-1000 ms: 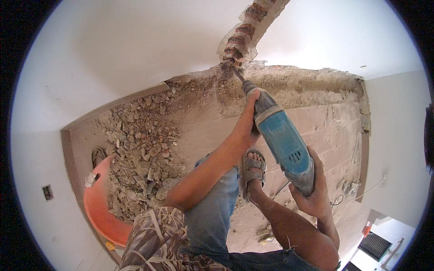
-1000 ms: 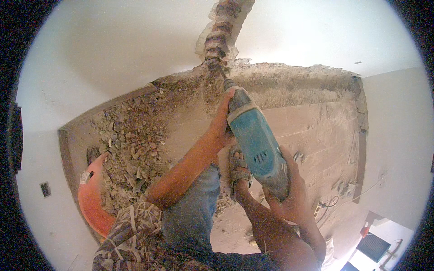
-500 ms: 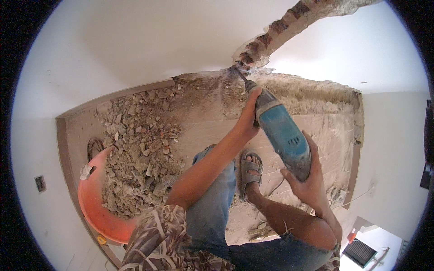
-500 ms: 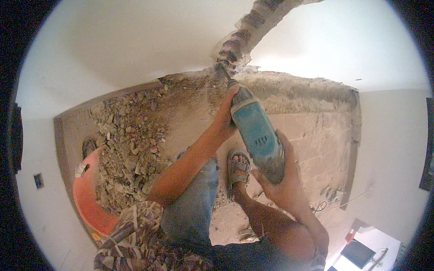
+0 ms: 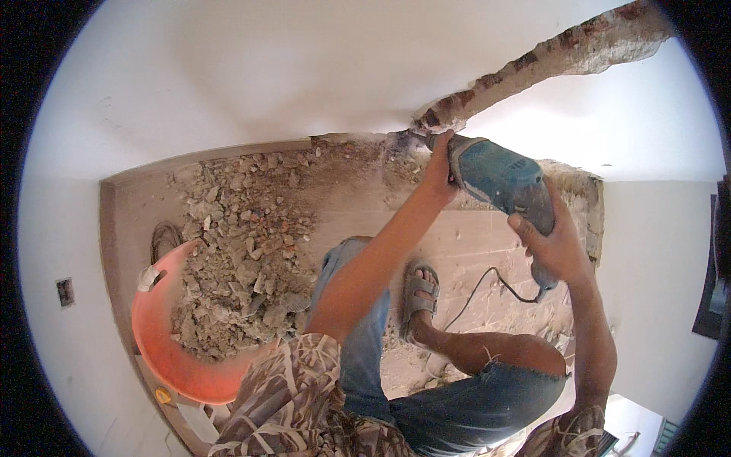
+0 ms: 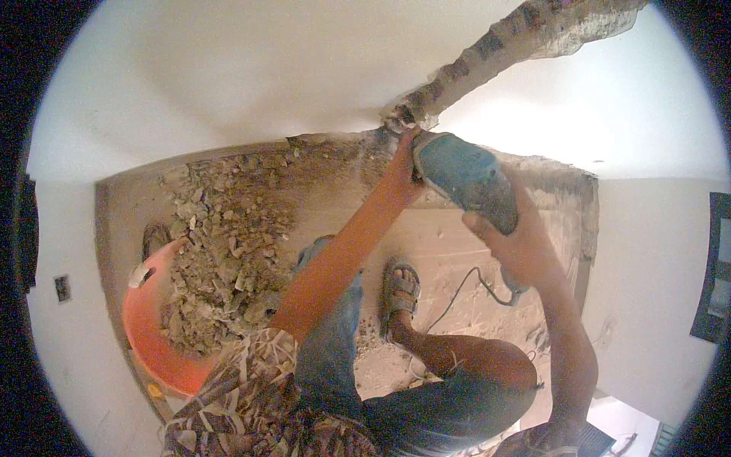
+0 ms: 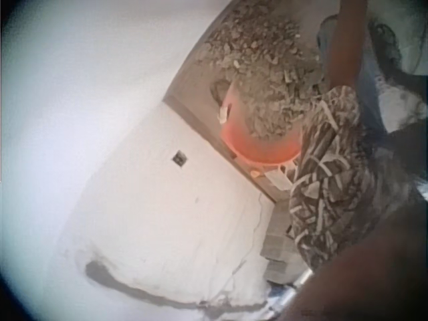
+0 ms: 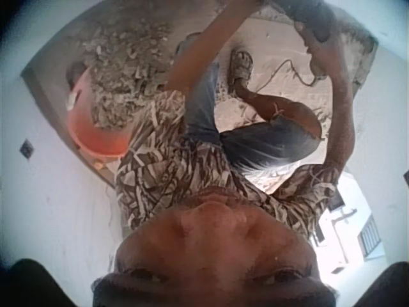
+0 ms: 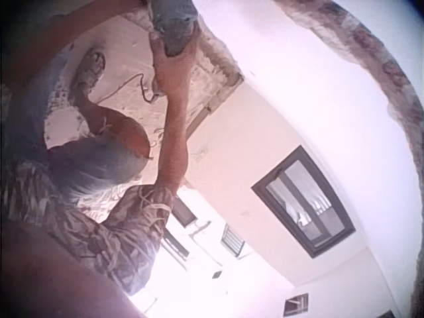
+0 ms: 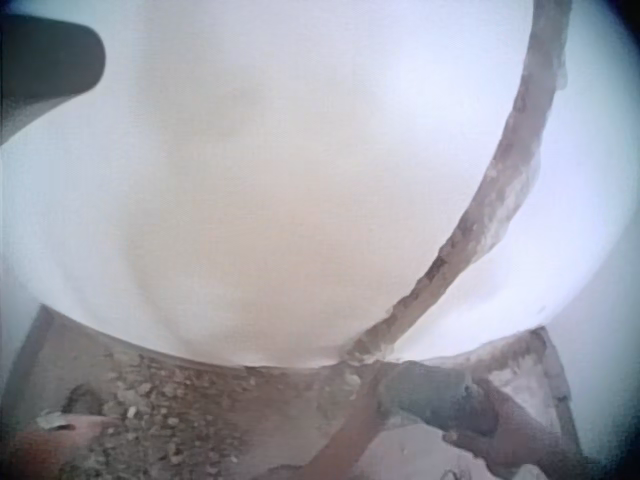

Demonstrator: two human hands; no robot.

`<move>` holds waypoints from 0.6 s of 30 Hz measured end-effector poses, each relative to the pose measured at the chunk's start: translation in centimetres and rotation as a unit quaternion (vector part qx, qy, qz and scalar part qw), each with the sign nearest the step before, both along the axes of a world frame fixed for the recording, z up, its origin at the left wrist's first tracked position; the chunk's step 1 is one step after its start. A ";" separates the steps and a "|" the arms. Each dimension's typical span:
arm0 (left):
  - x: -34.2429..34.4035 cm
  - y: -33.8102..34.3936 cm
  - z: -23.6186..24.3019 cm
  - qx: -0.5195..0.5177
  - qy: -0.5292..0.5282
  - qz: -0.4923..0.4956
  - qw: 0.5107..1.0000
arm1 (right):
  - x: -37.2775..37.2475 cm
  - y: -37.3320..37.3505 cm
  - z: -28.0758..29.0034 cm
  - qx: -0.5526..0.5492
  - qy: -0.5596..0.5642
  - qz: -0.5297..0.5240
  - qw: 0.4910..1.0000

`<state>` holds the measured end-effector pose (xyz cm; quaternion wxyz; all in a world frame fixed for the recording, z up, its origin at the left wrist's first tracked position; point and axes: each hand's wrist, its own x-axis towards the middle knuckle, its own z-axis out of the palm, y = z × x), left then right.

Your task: The person uses a jackhammer to break concrete along the base of a wall and then uses a trowel to scrape and move debris.

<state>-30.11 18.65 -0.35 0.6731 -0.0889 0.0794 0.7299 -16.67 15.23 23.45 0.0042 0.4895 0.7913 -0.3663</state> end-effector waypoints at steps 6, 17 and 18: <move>-0.9 2.0 1.6 -0.008 -0.043 0.003 0.999 | -2.3 3.3 2.2 0.005 -0.046 0.015 0.999; -1.9 2.4 4.0 0.008 -0.059 0.022 0.998 | -3.0 6.7 1.7 0.044 0.003 0.080 0.996; -2.3 2.3 3.2 0.009 -0.047 0.019 0.999 | -3.6 5.6 1.8 0.050 -0.004 0.070 0.996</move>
